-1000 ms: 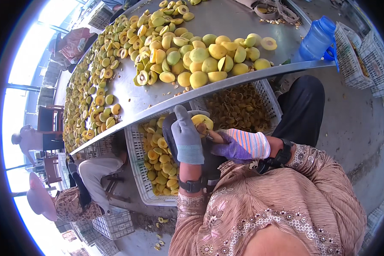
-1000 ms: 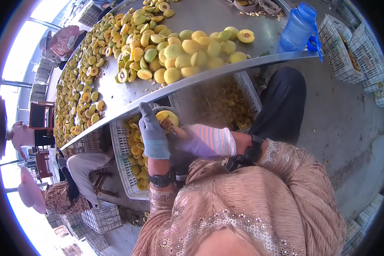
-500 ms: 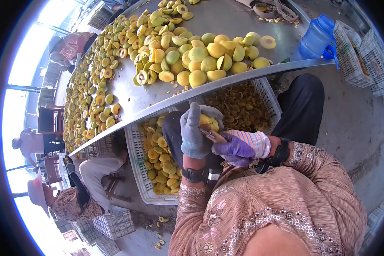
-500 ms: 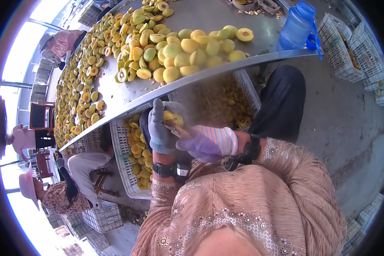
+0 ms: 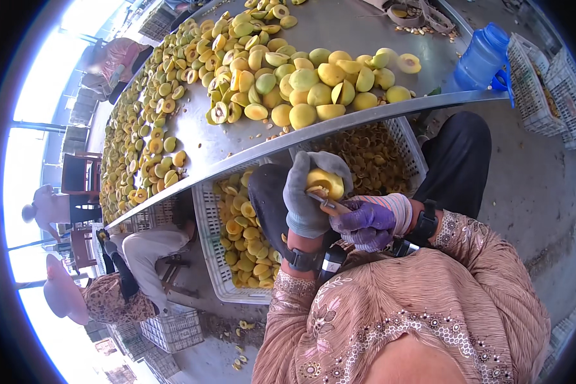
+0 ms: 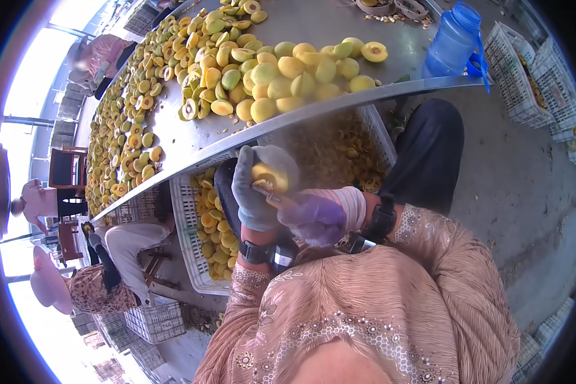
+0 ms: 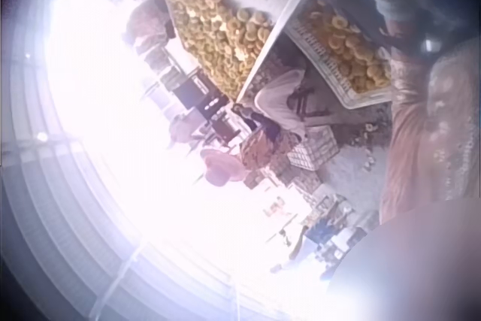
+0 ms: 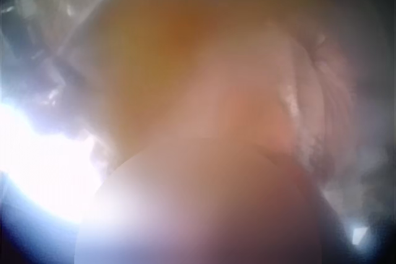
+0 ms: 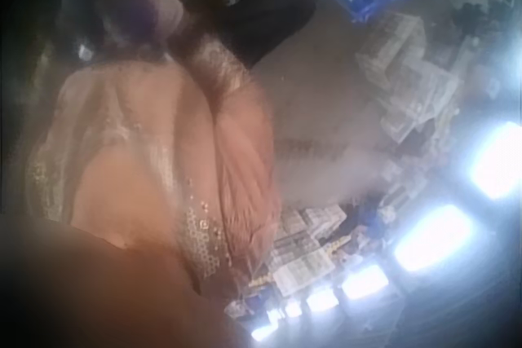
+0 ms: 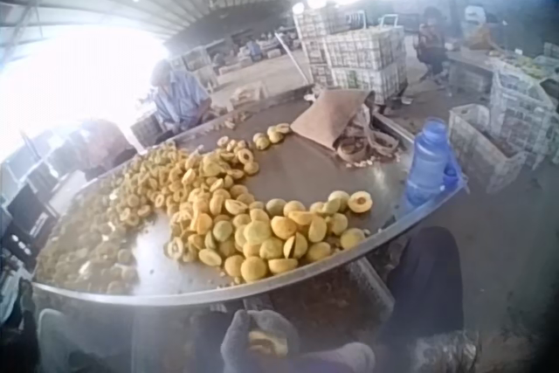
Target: The person repeatedly picks up halved mangoes from a metal table, uses a small knife to remove the seed, and places the pitted fruit into a white basket below. The person works continuously, handling each mango one at a time.
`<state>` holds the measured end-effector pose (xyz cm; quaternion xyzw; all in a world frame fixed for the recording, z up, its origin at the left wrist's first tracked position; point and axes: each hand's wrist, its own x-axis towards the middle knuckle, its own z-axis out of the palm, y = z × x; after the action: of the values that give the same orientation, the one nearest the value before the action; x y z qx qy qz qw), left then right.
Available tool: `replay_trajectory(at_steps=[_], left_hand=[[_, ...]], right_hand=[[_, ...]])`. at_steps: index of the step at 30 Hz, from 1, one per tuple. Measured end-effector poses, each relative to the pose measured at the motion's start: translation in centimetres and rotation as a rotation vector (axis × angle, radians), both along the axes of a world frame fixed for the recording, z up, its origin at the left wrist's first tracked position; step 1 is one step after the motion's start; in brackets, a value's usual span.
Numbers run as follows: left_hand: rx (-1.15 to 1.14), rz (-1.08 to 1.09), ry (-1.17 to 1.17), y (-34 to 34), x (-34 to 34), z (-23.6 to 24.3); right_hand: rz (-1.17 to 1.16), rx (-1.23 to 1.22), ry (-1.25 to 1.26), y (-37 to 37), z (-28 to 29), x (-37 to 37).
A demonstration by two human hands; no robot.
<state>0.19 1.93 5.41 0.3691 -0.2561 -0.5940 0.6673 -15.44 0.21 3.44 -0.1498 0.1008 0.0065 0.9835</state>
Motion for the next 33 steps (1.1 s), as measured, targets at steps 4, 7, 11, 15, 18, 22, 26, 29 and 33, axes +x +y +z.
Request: replay_trajectory(at_steps=[4,7,11,15,18,22,26,29,33], left_hand=[[-0.007,0.392,0.033,-0.6,2.3,-2.2],[0.022,0.417,-0.125,1.4,8.3,-3.0],[0.552,0.673,-1.733,1.7,16.0,-2.4],[0.271,0.503,-1.916,-2.9,16.4,-1.6],[0.136,0.133,-1.947,-9.4,13.9,-2.3],[0.151,-0.269,-2.048,-14.8,11.5,-2.8],[0.293,-0.383,-2.051,-16.2,10.6,-3.3],[0.272,-0.228,-1.939,-15.2,11.1,-3.5],[0.158,0.220,-0.636,-11.6,12.9,-2.9]], right_hand=[[-0.100,-0.419,0.445,-0.4,-2.9,-0.6],[-0.132,-0.309,0.702,-1.2,-6.2,-0.4],[-0.031,-0.293,0.786,-0.9,-9.0,-0.4],[-0.183,-0.389,0.739,-1.2,-9.6,-0.1],[-0.152,-0.309,0.726,-1.8,-9.3,-0.6],[-0.231,-0.463,0.606,-1.6,-9.1,-1.2],[-0.195,-0.380,0.665,-1.8,-9.6,-1.4],[-0.205,-0.366,0.655,-1.7,-9.9,-1.4],[-0.324,-0.455,0.692,-1.6,-8.5,-1.3]])
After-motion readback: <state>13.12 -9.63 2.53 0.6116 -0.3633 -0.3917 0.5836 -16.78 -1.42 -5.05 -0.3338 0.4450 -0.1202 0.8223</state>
